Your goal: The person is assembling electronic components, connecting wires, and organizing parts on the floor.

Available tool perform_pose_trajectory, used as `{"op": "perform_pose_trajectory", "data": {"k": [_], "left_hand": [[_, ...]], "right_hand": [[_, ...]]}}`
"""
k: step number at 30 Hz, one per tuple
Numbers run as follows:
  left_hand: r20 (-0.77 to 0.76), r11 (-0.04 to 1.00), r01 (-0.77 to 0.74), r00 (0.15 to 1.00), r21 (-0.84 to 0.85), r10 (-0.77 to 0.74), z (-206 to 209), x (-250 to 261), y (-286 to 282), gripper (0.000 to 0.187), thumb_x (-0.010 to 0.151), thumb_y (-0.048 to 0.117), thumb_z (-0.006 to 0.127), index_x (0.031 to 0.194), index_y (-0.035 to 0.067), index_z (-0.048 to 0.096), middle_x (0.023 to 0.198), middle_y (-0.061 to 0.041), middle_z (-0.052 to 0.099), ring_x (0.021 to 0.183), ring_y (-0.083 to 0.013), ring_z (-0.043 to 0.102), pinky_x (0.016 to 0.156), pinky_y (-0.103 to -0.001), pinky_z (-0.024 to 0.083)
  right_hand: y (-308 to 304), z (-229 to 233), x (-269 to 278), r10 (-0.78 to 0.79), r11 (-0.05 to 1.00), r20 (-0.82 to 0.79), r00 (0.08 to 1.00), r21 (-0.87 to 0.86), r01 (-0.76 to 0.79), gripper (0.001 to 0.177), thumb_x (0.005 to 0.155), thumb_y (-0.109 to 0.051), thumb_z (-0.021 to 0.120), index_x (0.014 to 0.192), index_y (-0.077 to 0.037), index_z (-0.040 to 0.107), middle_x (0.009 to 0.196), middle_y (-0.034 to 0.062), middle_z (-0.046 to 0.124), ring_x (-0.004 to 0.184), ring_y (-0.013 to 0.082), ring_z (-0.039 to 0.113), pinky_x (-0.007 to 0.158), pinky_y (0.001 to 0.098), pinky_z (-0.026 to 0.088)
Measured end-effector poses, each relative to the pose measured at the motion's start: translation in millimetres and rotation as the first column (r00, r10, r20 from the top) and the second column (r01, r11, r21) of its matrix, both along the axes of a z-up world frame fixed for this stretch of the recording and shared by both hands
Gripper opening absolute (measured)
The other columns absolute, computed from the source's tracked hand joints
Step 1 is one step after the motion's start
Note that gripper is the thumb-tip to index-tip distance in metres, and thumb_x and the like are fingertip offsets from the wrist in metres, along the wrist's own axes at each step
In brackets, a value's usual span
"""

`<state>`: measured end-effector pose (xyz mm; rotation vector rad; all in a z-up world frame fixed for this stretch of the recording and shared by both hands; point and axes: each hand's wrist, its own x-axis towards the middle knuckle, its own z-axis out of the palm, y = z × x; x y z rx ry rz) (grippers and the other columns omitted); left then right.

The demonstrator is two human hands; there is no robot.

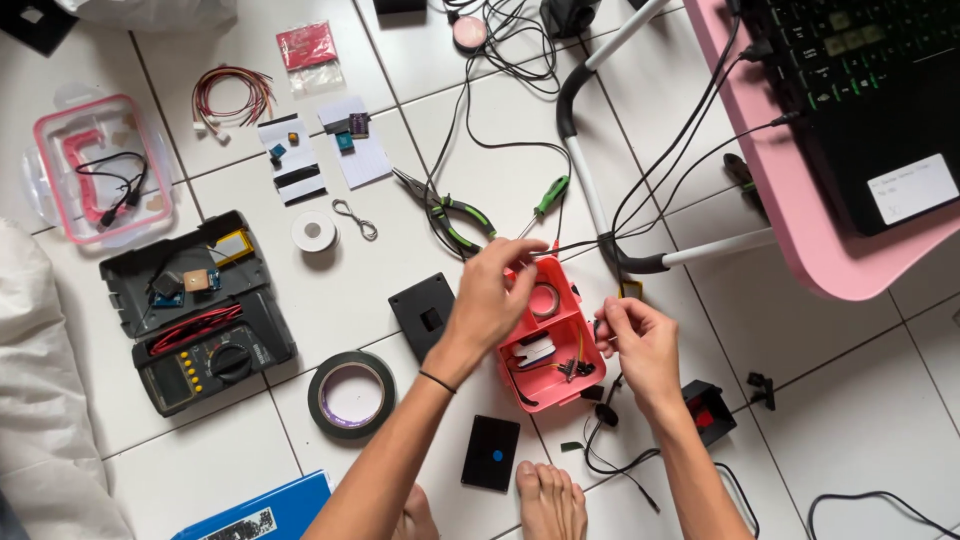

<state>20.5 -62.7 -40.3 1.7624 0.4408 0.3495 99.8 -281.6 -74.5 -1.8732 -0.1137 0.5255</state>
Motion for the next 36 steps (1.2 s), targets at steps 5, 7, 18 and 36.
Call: {"op": "perform_pose_trajectory", "data": {"k": [5, 7, 18, 36], "left_hand": [[0.170, 0.998, -0.065, 0.983, 0.014, 0.062, -17, -15, -40, 0.021, 0.091, 0.006, 0.066, 0.111, 0.003, 0.071, 0.104, -0.013, 0.073, 0.097, -0.0278, 0.071, 0.085, -0.037, 0.057], [0.176, 0.993, -0.114, 0.978, 0.016, 0.109, -17, -29, -41, 0.017, 0.092, 0.007, 0.067, 0.108, 0.004, 0.071, 0.103, -0.013, 0.073, 0.097, -0.0283, 0.071, 0.087, -0.038, 0.057], [-0.109, 0.887, -0.386, 0.900, 0.252, 0.422, -9, -164, 101, 0.032, 0.081, -0.011, 0.060, 0.109, 0.003, 0.068, 0.103, -0.013, 0.069, 0.094, -0.0299, 0.071, 0.083, -0.040, 0.058], [-0.454, 0.805, 0.033, 0.839, 0.592, 0.299, -70, -158, 97, 0.016, 0.089, 0.001, 0.058, 0.097, 0.006, 0.071, 0.094, -0.018, 0.069, 0.093, -0.0401, 0.067, 0.077, -0.050, 0.057]], "right_hand": [[22, 9, -10, 0.004, 0.988, -0.034, 0.999, 0.152, 0.002, 0.016, 0.098, -0.015, 0.065, 0.102, -0.001, 0.071, 0.077, 0.0007, 0.069, 0.065, 0.0072, 0.063, 0.060, 0.0226, 0.053], [39, 8, -21, 0.017, 0.987, -0.030, 0.999, 0.158, -0.012, 0.015, 0.098, -0.014, 0.066, 0.103, -0.001, 0.070, 0.078, 0.0007, 0.069, 0.066, 0.0072, 0.063, 0.061, 0.0227, 0.053], [157, 3, -113, 0.528, 0.848, -0.184, 0.829, 0.077, -0.524, 0.018, 0.093, -0.017, 0.070, 0.091, 0.001, 0.074, 0.062, 0.0028, 0.067, 0.049, 0.0082, 0.059, 0.043, 0.0238, 0.044], [136, 13, -95, 0.479, 0.850, -0.129, 0.868, -0.178, -0.495, 0.021, 0.093, -0.019, 0.069, 0.099, 0.000, 0.075, 0.064, 0.0056, 0.069, 0.051, 0.0112, 0.060, 0.046, 0.0267, 0.046]]}}
